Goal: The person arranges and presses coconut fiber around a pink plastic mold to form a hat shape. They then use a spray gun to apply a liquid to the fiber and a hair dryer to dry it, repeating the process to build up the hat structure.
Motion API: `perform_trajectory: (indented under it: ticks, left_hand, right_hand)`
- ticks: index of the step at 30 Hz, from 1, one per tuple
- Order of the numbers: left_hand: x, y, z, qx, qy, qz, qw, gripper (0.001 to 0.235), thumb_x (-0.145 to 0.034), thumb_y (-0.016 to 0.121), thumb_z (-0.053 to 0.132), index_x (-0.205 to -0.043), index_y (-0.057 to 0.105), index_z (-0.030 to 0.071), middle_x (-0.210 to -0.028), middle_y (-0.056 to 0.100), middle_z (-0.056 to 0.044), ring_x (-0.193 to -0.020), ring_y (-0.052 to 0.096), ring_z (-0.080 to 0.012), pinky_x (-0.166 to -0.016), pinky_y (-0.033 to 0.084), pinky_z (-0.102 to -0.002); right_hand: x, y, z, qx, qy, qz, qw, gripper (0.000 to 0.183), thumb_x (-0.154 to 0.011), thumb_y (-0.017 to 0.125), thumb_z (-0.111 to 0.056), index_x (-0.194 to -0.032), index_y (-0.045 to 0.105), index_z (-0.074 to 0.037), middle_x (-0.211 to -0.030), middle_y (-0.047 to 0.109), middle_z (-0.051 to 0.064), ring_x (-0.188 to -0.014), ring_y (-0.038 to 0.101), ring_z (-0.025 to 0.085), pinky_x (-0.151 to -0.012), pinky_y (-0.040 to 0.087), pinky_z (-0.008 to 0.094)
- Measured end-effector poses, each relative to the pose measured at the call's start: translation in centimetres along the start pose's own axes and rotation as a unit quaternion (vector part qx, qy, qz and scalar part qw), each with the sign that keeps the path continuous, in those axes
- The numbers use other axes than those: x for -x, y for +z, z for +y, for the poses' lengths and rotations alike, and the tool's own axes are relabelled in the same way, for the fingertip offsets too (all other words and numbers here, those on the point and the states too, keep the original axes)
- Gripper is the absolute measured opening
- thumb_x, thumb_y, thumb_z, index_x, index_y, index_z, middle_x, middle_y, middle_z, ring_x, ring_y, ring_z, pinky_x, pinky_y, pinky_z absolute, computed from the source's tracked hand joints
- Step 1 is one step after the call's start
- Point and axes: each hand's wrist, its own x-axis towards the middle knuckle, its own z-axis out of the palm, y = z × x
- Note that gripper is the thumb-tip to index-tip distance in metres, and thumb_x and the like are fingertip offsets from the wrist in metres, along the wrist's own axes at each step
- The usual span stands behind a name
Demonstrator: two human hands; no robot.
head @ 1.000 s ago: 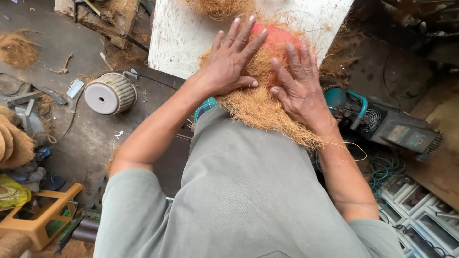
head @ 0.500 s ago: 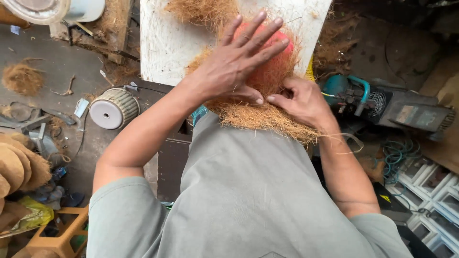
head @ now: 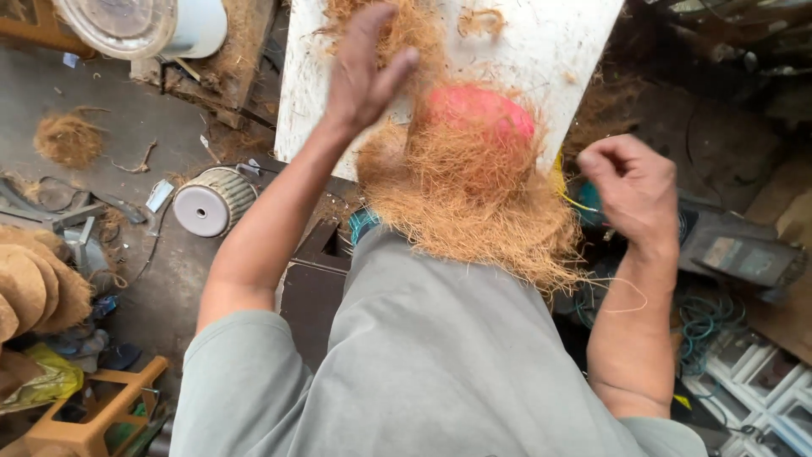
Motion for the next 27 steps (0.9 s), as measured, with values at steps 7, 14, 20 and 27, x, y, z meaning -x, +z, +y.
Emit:
perform_trajectory:
  ticks: [7, 14, 20, 27]
  left_hand:
    - [-0.7, 4.1, -10.3, -0.459, 0.005, -0.201, 0.865, 0.102, -0.083, 0.072, 0.029, -0.165, 0.012, 0.033, -0.161, -0.020, -0.007, -0.148, 0.006, -0.0267, -0.106, 0.036, -0.051]
    - [-4.4, 10.0, -16.5, -0.428, 0.046, -0.140, 0.892, 0.017, -0.092, 0.061, 0.002, -0.108, 0.064, 0.008, -0.106, 0.063, -0.012, -0.075, 0.060, -0.0191, -0.059, 0.055, -0.033]
    - [-6.5, 6.5, -8.2, -0.276, 0.088, -0.002, 0.957, 0.024, -0.088, 0.055, -0.010, -0.081, 0.058, 0.013, -0.067, 0.052, -0.001, -0.059, 0.046, -0.0147, -0.044, 0.038, -0.028]
    - [-6.8, 4.5, -6.7, -0.220, 0.137, 0.044, 0.965, 0.026, -0.083, 0.054, -0.011, -0.088, 0.061, 0.013, -0.076, 0.057, -0.001, -0.062, 0.047, -0.0157, -0.051, 0.035, -0.030]
  right_hand:
    - [-2.8, -0.5, -2.8, -0.030, -0.007, -0.026, 0.999, 0.011, -0.101, 0.069, -0.011, -0.111, 0.070, -0.005, -0.096, 0.069, 0.003, -0.082, 0.061, 0.007, -0.075, 0.049, 0.020]
    - [-11.5, 2.7, -6.2, 0.021, 0.010, -0.093, 0.995, 0.027, -0.097, 0.064, -0.020, -0.120, 0.069, -0.007, -0.116, 0.070, 0.011, -0.106, 0.066, 0.021, -0.095, 0.052, 0.034]
    - [-17.3, 5.8, -6.2, 0.101, -0.210, -0.076, 0.970, 0.054, -0.098, 0.071, -0.018, -0.145, 0.050, -0.005, -0.150, 0.043, 0.025, -0.139, 0.039, 0.040, -0.115, 0.028, 0.050]
    - [-21.4, 8.4, -6.8, 0.166, -0.272, -0.120, 0.940, 0.033, -0.091, 0.065, 0.006, -0.124, 0.067, 0.003, -0.110, 0.071, 0.022, -0.093, 0.070, 0.030, -0.084, 0.056, 0.037]
